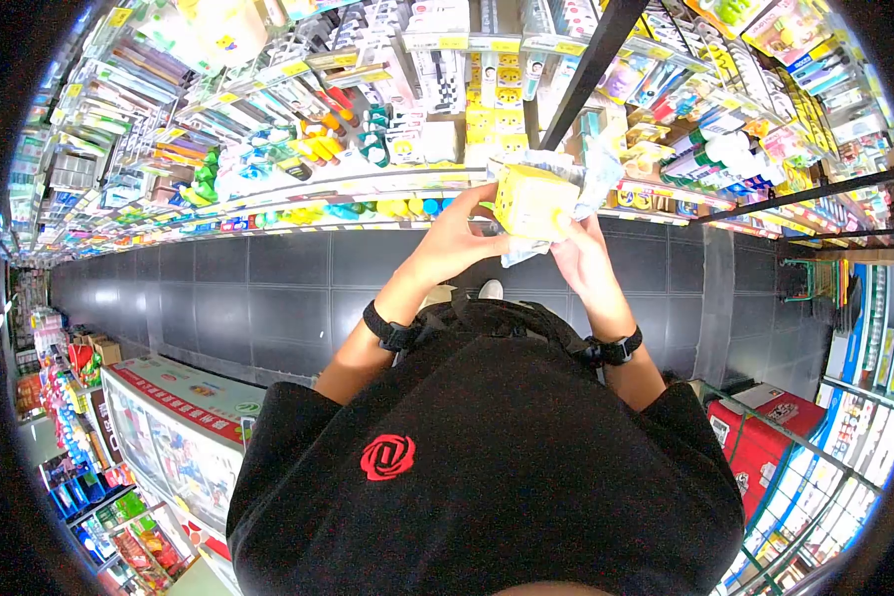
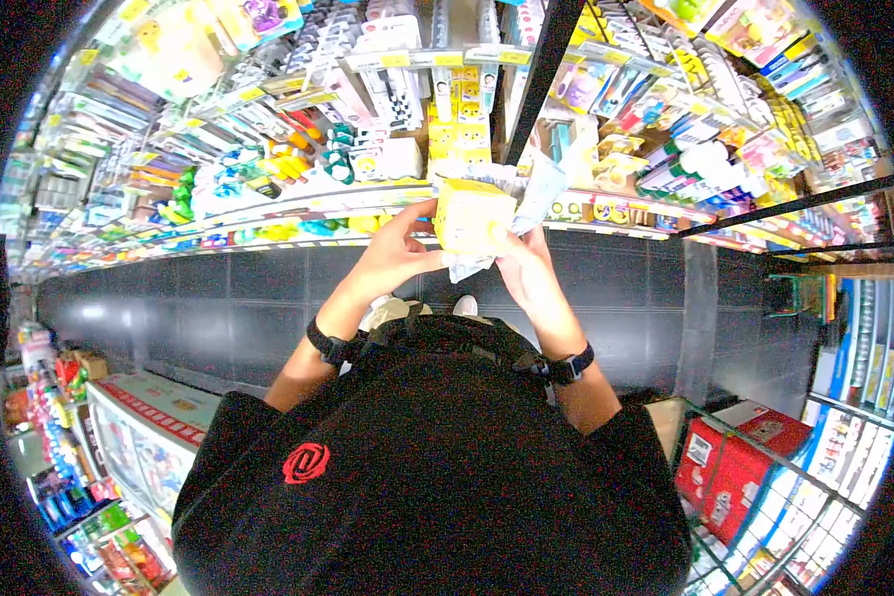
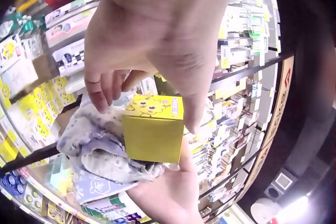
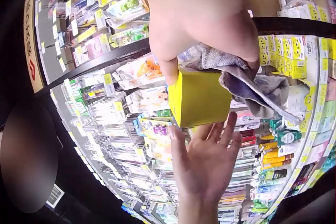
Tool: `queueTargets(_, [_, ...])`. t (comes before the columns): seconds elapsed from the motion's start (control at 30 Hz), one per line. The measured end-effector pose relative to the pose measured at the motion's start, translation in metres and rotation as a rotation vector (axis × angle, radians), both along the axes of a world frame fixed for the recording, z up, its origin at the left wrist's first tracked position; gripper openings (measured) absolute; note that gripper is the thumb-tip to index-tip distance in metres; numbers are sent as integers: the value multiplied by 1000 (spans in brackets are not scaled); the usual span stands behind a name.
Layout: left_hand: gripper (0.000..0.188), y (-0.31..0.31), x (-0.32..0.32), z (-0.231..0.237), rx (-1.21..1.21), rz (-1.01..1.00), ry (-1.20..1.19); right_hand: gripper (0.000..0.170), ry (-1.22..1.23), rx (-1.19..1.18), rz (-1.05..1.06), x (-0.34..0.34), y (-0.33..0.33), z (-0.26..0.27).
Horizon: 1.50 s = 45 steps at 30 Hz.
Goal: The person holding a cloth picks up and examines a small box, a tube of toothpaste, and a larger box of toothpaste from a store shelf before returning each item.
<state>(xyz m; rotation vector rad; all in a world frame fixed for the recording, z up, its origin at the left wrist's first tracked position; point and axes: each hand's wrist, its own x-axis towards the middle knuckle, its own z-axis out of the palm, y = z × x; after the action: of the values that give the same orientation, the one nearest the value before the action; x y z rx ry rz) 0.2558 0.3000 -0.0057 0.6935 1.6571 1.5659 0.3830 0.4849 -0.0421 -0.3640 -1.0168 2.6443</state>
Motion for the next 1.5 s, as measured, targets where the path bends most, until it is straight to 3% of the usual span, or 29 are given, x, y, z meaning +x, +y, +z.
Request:
queueTargets(0.13, [66, 5, -2, -15, 16, -8, 42, 72, 50, 52, -60, -3, -3, -1])
queueTargets(0.27, [59, 6, -2, -17, 67, 5, -116, 71, 41, 154, -104, -3, -6, 2])
queueTargets(0.37, [57, 5, -1, -15, 120, 33, -209, 60, 59, 164, -133, -2, -5, -1])
queueTargets(0.43, [57, 4, 2, -12, 141, 56, -243, 49, 65, -221, -91, -3, 2, 0])
queueTargets(0.53, [59, 2, 6, -5, 231, 69, -225, 45, -4, -98, -50, 0, 3, -9])
queueTargets(0.63, [64, 1, 9, 1, 135, 96, -140, 45, -42, -52, -88, 3, -1, -6])
queueTargets(0.7, [67, -1, 10, 4, 113, 144, 59, 44, -65, -31, -103, 7, 1, -9])
queueTargets(0.83, [68, -9, 8, 14, -9, 200, 125, 45, -121, 72, -193, 14, 5, -5])
queueTargets(0.87, [69, -10, 7, 10, -12, 223, 244, 45, -120, 72, -193, 16, 8, -5])
queueTargets(0.93, [69, -12, 8, 11, -15, 245, 363, 43, -125, 506, -165, 18, 14, -4])
queueTargets(0.97, [70, -13, 10, 11, -56, 193, 437, 43, -126, 506, -166, 19, 13, -4])
queueTargets(1.03, [70, -13, 14, 16, -96, 139, 511, 42, -282, 1006, 22, 21, 9, 4])
queueTargets(1.2, [67, -10, 18, 26, -211, 112, 788, 43, -206, 1155, 31, 19, -7, 37])
queueTargets(1.5, [71, -7, 19, 28, -304, 32, 918, 49, -95, 1269, -92, 18, -21, 65])
